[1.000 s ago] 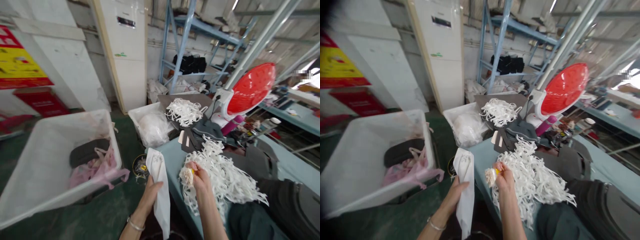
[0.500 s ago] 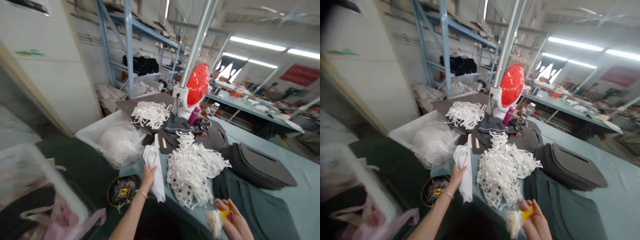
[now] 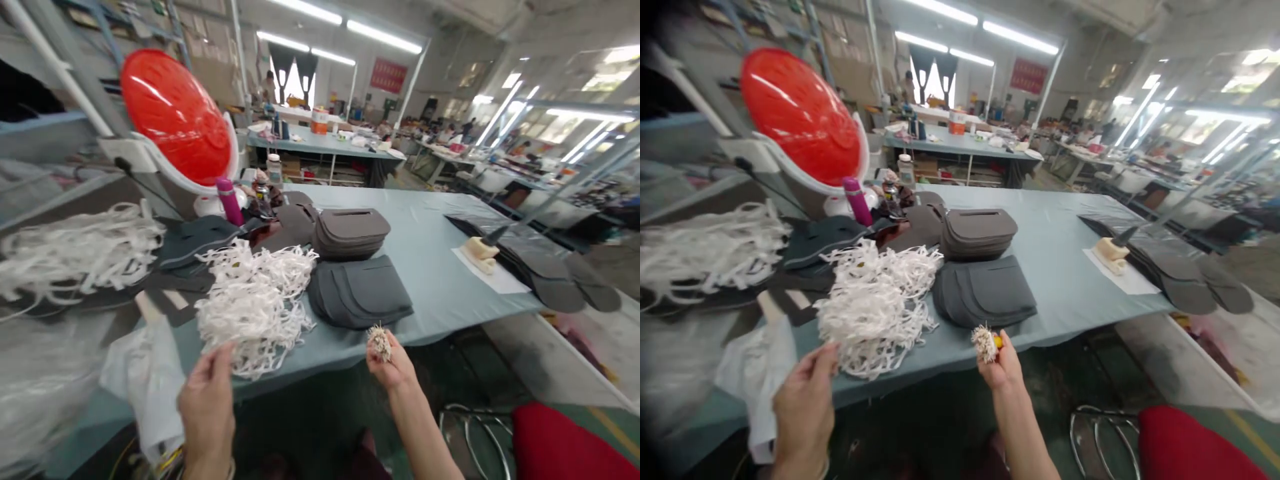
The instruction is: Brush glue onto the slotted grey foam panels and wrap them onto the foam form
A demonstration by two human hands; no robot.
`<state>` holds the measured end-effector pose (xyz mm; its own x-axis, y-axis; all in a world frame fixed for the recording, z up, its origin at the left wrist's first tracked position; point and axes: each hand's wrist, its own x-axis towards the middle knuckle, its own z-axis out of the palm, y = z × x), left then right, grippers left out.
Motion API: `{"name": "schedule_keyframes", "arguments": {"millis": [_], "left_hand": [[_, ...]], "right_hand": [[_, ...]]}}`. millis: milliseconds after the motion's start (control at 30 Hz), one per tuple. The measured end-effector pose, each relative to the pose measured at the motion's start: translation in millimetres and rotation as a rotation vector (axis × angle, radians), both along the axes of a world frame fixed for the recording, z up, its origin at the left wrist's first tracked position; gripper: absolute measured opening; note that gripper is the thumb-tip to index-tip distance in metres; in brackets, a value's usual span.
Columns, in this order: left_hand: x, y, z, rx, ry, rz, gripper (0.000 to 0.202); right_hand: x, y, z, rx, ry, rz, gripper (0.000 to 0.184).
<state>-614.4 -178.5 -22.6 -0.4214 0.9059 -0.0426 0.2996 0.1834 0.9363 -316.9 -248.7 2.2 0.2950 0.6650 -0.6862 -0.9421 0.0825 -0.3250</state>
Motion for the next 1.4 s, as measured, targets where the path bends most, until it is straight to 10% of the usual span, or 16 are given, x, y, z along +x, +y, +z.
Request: {"name": "schedule_keyframes", "arguments": {"millis": [200, 400, 600, 1000, 1233, 1400], "left_hand": [[234, -109, 99.4, 0.262, -0.133, -0.829, 0.025], [384, -178, 105.1, 0.403, -0.081, -1.074, 0.018], [476, -210, 100.6, 0.545, 0.110, -1.212, 0.014], [623, -179, 79.2, 0.723, 0.221, -1.702, 0.014], [712, -121, 76.5, 0.481, -0.031, -1.558, 0.018], [732, -67, 40.6, 0.251, 0.035, -1.654, 0.029]], "right_hand": [[120, -73, 3.6, 0.097, -0.049, -0.082, 0.029], [232, -153, 13.0, 0.127, -0.086, -0.344, 0.028], [303, -209, 6.9, 0.134, -0.071, -0.548, 0.029], [413, -222, -17.4, 0.166, 0.062, -0.721, 0.030], [520, -213, -1.0, 0.269, 0.170, -0.982, 0.028], [579, -172, 9.3, 0.390, 0.267, -0.921, 0.023]]}}
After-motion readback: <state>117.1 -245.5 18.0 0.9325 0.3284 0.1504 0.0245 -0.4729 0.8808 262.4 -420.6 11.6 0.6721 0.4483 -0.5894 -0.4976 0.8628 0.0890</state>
